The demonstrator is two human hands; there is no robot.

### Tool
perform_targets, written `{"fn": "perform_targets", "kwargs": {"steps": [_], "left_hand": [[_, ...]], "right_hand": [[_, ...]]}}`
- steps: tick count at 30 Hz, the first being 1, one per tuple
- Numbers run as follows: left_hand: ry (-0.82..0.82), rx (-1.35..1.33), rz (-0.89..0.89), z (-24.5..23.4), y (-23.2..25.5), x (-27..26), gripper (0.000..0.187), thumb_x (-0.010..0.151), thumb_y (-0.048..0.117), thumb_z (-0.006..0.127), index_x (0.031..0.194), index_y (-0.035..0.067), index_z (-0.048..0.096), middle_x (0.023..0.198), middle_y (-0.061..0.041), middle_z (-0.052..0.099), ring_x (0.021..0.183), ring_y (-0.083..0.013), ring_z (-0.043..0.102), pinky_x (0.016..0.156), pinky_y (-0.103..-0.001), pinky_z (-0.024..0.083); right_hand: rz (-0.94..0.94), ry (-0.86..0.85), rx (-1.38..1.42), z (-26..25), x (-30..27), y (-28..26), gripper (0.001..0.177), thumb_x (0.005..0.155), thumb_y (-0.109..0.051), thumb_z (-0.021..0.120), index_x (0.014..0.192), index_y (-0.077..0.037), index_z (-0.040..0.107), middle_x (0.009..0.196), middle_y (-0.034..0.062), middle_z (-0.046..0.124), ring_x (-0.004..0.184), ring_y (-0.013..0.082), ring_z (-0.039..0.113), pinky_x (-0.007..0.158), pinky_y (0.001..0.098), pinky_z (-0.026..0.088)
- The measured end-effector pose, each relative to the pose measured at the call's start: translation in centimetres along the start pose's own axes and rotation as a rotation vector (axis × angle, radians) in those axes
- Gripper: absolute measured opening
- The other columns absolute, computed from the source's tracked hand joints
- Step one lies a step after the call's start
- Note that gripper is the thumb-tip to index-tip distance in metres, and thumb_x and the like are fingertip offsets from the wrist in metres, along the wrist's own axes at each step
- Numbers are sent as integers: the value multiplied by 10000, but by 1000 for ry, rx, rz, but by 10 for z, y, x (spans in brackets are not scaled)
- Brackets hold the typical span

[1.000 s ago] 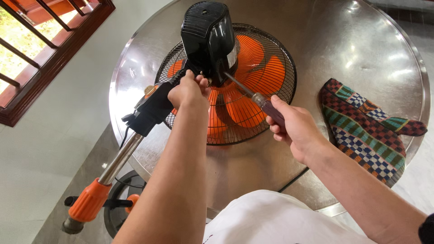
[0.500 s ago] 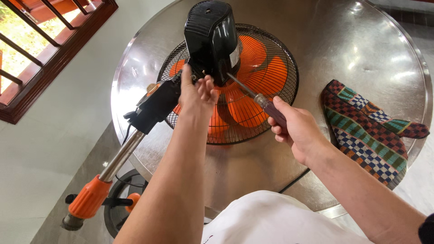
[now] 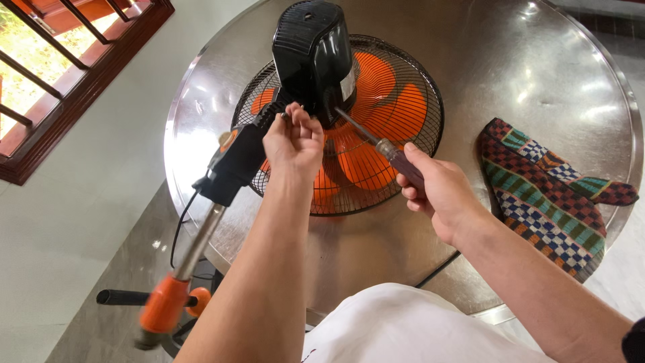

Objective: The person disassembles a standing fan by removing screws from the motor housing and front grille. They detach the front cage and then remove the orange fan blades from the motor shaft. Finally, they wipe the fan blades with a cloth.

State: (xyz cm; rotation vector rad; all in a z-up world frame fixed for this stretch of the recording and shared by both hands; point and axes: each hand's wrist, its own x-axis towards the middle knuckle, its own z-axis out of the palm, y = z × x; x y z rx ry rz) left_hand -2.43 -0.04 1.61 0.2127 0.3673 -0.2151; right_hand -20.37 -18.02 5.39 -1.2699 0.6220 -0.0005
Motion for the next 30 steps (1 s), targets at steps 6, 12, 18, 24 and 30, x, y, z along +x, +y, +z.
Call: {"fn": "perform_targets", "kwargs": {"steps": [6,12,18,24,30], "left_hand": [[-387,1082,-38,-18,16,-51,311,1033,229,440,899,51,657,784,-81,718,582,-117,594,539,-262,512],[-182,1680,-286,-66,-15,-111,159,852,175,709,832,30,770,696,-86,755,564,-177,720,505,-331,526],[-319,2134,-6,-86,-44,-130,180,860,251,767,847,73,792,628,-56,752,587,-132,725,602,-253,542],[-107,1733,-16,-102,-61,-122,192,861,199,745,924,17,750,808,-79,794,639,-141,768,619,-338,636],[-287,2027,13,-102,-59,-128,444,835,394,811,1157,129,659,963,-46,744,703,-174,784,673,-310,544]], "right_hand": [[1,32,46,-4,0,0,336,988,-418,609,940,-86,623,755,9,604,590,76,509,487,241,405],[-18,77,70,-6,1,10,343,986,-417,619,898,-85,616,740,14,618,582,89,526,472,251,403],[-11,120,138,-13,-3,28,326,989,-438,606,921,-121,646,736,1,613,578,84,517,468,255,394],[30,177,135,-22,-9,40,324,995,-442,608,926,-126,625,745,-5,616,587,83,519,484,262,399],[48,197,124,-23,-18,45,320,997,-451,587,939,-142,640,759,-9,615,610,76,522,506,254,407]]}}
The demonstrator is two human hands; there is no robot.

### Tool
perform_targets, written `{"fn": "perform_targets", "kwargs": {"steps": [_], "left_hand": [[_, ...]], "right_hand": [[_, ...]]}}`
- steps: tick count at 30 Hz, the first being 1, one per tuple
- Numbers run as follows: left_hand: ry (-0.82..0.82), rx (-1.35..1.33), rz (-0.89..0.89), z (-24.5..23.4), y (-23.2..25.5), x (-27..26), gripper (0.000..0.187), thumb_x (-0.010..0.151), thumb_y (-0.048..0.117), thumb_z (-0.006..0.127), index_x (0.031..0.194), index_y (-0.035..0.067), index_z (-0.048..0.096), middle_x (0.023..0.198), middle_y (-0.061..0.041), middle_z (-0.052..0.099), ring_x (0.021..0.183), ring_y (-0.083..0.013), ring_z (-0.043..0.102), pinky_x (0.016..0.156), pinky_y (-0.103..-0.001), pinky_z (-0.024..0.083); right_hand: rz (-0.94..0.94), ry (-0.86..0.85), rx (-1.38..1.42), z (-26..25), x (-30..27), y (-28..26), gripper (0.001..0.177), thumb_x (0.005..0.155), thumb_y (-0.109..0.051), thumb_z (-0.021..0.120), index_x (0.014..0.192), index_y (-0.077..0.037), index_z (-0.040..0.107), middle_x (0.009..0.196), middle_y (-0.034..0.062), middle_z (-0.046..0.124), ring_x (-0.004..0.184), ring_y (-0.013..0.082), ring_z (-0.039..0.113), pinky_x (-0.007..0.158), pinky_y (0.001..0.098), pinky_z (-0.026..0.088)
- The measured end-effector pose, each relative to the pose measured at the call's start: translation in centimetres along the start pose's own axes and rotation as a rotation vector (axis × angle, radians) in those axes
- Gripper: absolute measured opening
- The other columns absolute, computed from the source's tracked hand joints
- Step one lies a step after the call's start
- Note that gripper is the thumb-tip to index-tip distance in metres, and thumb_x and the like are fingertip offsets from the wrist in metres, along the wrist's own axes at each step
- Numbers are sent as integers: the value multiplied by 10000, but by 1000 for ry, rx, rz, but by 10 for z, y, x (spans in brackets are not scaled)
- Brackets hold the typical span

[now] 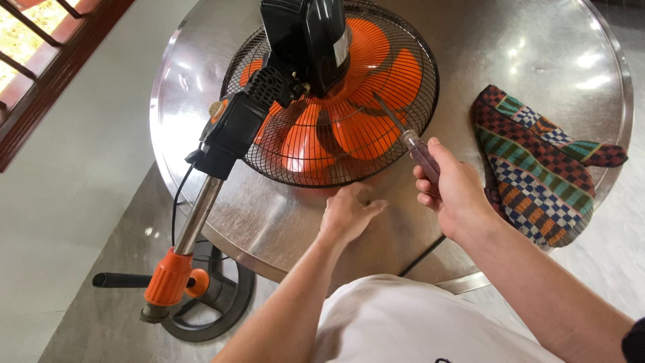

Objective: The person disassembles a standing fan by removing screws from the motor housing and front grille. They detach the front cage and then remove the orange fan blades from the motor shaft. Finally, they wipe the fan blades with a cloth.

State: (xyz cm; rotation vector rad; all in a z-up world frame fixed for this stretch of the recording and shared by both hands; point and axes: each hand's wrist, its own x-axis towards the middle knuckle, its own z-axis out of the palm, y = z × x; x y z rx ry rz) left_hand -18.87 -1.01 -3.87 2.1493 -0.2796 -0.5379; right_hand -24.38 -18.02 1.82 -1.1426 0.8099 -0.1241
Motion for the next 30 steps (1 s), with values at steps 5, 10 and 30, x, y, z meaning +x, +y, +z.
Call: {"fn": "perform_targets", "kwargs": {"steps": [5,10,30], "left_hand": [[457,275,188,-55,16,-1,201,922,346,646,968,187,759,792,-33,762,651,-171,710,613,-405,601],[1093,640,202,-163,8,10,769,616,427,947,1242,120,624,1182,-157,637,1128,-297,596,829,-439,479],[223,-28,146,-210,-37,19,652,646,308,952,1176,131,616,986,-29,745,825,-130,722,760,-286,579]], "right_hand": [[-31,-33,40,1,-10,4,276,971,-414,653,957,-138,661,743,-26,581,597,69,494,493,236,388],[-304,-192,25,25,-13,3,223,969,-304,713,949,-135,569,770,-34,579,613,60,527,496,231,422],[-1145,15,-496,194,88,-54,643,786,-387,987,1159,-77,566,1118,61,698,1066,201,678,964,382,555]]}}
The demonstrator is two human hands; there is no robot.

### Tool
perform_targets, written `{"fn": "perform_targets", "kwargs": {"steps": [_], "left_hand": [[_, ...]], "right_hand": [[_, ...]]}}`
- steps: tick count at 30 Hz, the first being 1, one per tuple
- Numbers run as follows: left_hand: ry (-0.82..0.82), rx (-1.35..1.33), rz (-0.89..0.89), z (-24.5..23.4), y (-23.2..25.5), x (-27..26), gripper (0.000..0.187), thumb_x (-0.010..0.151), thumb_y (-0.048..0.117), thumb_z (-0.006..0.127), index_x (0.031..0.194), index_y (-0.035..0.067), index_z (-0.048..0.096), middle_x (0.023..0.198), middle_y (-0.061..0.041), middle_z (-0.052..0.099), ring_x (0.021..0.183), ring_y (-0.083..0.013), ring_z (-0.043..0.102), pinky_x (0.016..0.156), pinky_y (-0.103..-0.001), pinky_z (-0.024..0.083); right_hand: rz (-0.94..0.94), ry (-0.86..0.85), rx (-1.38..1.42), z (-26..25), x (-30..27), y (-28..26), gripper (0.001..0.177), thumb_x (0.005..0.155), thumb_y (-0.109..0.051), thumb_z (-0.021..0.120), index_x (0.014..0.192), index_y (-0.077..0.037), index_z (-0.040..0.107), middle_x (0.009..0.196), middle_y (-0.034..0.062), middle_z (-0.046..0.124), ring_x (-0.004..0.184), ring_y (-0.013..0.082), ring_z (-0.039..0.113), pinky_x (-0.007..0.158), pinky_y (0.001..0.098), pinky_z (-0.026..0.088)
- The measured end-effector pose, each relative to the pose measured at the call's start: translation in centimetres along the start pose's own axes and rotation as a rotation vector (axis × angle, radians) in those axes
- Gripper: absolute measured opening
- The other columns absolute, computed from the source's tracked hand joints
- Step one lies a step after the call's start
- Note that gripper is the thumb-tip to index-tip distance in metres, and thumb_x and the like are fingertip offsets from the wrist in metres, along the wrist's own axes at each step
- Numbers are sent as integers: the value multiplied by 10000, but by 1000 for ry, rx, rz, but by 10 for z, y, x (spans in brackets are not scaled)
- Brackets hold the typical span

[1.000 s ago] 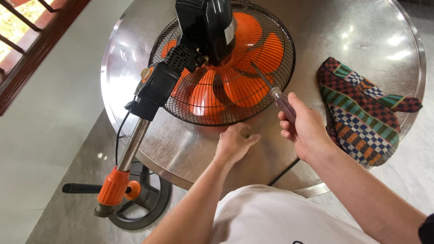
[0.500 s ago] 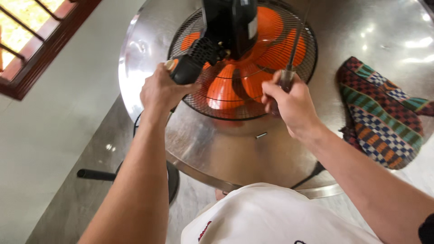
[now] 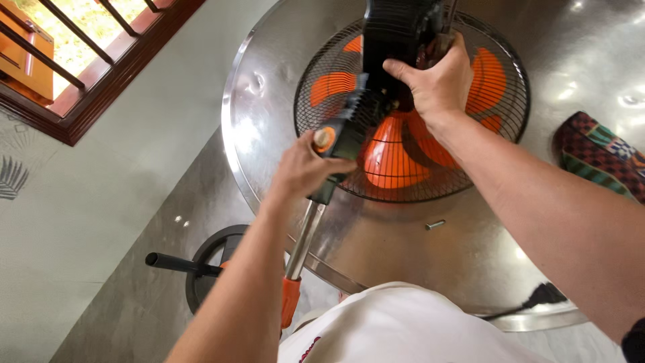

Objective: The person disassembles a standing fan by removing screws from the motor housing and front grille. They detach the front cage and then remove the orange fan blades from the motor shaft. Finally, they wipe the fan blades with a cloth.

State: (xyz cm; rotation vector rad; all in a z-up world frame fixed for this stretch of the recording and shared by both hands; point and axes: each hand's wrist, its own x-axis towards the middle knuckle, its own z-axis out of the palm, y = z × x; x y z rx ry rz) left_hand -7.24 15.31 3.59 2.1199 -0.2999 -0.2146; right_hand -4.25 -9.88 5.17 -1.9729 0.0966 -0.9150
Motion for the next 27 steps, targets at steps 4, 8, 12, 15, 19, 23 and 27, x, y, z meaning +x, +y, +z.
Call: {"fn": "perform_targets", "kwargs": {"steps": [4,8,12,15,19,23,27], "left_hand": [[61,150,-84,8,11,-7,537,668,277,893,1071,107,582,911,-80,724,762,-203,700,706,-346,594],[27,57,-13,1,17,5,548,652,263,897,1064,73,590,895,-89,719,735,-202,697,694,-348,610],[-99,-303,-85,-9,6,14,659,602,248,879,1162,58,588,859,-96,739,648,-193,733,604,-323,652],[-122,-290,-118,-12,-1,18,687,594,255,882,1192,44,620,867,-106,755,641,-184,729,574,-312,649],[-88,-232,-115,-12,0,20,657,590,251,887,1169,72,632,873,-103,752,653,-187,720,587,-317,638],[35,88,12,-1,7,5,581,642,249,881,1127,79,612,917,-77,742,707,-193,716,644,-330,619],[127,141,52,7,11,-15,541,666,284,864,1103,124,586,923,-59,771,743,-187,738,698,-357,609]], "right_hand": [[-24,-10,-29,6,4,6,631,840,-370,963,1197,-50,553,1147,106,707,1087,229,703,996,384,567],[74,10,-26,8,8,4,610,876,-363,935,1193,-26,538,1077,111,721,860,186,732,733,308,622],[76,-15,27,6,8,5,592,897,-356,913,1205,-18,537,1044,92,727,746,93,750,588,197,597],[71,-30,-20,6,9,3,680,877,-401,915,1241,-14,492,1031,73,691,708,108,736,579,216,598],[81,-35,-25,5,8,-1,678,884,-430,897,1238,-10,499,1007,70,706,674,107,725,573,222,589],[78,-44,-38,5,5,0,677,883,-431,886,1250,-13,500,996,73,719,653,105,723,573,214,583],[199,-23,-41,1,11,2,616,894,-435,887,1200,-33,534,991,68,733,670,117,737,591,222,591]]}}
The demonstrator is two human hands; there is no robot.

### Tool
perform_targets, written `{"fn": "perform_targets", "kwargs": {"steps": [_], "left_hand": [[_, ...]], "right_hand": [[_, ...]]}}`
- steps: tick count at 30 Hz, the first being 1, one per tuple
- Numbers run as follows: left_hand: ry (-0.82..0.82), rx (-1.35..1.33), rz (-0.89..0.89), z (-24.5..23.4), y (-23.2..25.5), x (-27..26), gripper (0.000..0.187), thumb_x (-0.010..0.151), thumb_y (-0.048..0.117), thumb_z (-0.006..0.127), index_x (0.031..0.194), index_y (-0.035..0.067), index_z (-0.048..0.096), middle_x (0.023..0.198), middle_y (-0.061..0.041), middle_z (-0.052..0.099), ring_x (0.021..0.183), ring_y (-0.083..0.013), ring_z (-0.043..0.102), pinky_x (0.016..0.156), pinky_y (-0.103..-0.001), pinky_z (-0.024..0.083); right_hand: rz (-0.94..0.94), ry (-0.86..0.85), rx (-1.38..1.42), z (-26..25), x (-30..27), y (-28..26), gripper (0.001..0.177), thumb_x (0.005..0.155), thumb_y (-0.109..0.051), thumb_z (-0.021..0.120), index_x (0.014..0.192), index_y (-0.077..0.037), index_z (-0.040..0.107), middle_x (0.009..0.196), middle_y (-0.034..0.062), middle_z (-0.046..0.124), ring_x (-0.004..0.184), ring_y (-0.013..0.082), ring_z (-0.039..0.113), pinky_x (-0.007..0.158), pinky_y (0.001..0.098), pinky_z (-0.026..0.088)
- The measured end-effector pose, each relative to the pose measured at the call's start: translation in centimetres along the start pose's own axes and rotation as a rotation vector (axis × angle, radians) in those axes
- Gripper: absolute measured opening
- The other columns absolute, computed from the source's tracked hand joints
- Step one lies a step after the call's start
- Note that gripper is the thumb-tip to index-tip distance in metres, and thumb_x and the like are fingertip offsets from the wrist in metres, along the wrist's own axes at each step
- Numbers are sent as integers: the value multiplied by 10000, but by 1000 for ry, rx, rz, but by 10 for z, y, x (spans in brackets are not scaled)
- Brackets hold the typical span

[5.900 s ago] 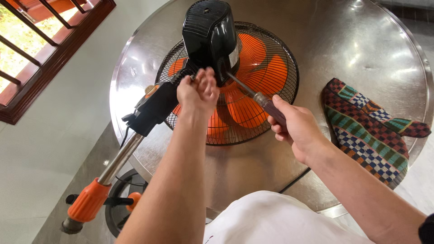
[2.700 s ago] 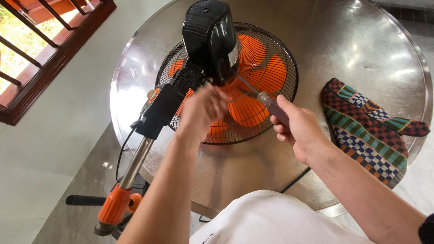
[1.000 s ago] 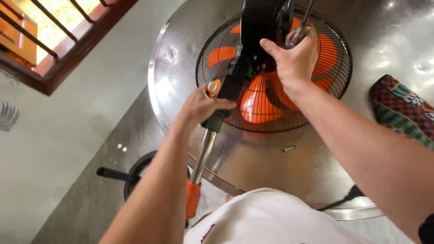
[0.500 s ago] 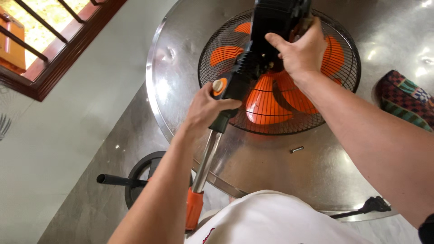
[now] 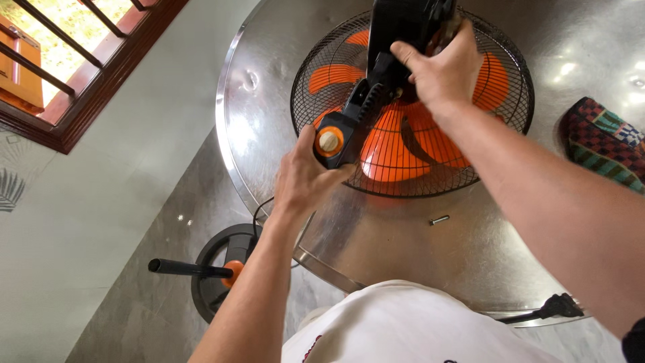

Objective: The person disassembles a standing fan by removing screws from the motor housing and front grille. They detach the front cage and then remove the orange fan blades from the motor shaft. Finally, they wipe the fan blades with a cloth.

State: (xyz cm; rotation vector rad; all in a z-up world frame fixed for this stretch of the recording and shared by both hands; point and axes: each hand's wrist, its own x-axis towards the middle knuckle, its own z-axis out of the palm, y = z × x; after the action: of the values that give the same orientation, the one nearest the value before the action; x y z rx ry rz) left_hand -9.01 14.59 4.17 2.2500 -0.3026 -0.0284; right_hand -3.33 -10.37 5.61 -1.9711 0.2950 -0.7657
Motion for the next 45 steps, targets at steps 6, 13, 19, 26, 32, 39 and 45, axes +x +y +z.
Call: {"fn": "perform_targets", "kwargs": {"steps": [6,13,19,26,32,39,45], "left_hand": [[1,-151,-5,-2,-9,-5,552,657,280,879,1108,128,600,988,-70,764,860,-188,759,835,-358,630],[-129,-526,-107,-3,-31,0,681,637,277,876,1233,81,610,1011,-105,754,877,-201,753,801,-385,637],[-225,-687,-344,-6,-35,9,747,689,330,825,1342,94,548,994,-126,719,851,-203,738,673,-364,653],[-252,-759,-399,-7,-40,15,709,743,402,814,1321,67,577,1020,-121,706,901,-209,723,697,-350,623],[-207,-704,-368,-2,-40,18,725,714,404,813,1312,74,568,969,-132,715,816,-209,738,654,-356,629],[-198,-636,-266,-11,-31,21,648,690,334,839,1244,78,622,930,-107,703,755,-198,727,612,-343,631],[-124,-487,-167,-9,-27,19,588,697,313,860,1188,77,642,911,-31,709,763,-129,714,644,-277,601]], "right_hand": [[-157,7,5,0,0,-2,593,907,-367,911,1171,-16,513,1046,103,689,747,108,753,575,228,605],[-58,-29,-7,-5,-4,-7,549,896,-382,896,1146,-61,526,930,39,719,636,79,706,575,206,597],[-34,-40,6,-4,-2,-9,528,893,-397,883,1107,-66,533,864,27,716,604,66,685,538,197,600],[-13,-78,12,-12,-1,0,463,921,-370,846,1090,-77,530,901,29,705,617,83,688,573,231,603],[123,-77,84,-28,-25,2,342,1002,-359,733,1007,-74,545,869,30,631,631,106,702,564,221,594],[363,-191,3,-62,-88,-10,246,946,-362,678,932,-127,603,735,24,657,558,116,636,428,247,450],[493,-248,18,-80,-126,-2,314,937,-372,687,886,-70,618,701,57,668,526,75,618,413,240,451]]}}
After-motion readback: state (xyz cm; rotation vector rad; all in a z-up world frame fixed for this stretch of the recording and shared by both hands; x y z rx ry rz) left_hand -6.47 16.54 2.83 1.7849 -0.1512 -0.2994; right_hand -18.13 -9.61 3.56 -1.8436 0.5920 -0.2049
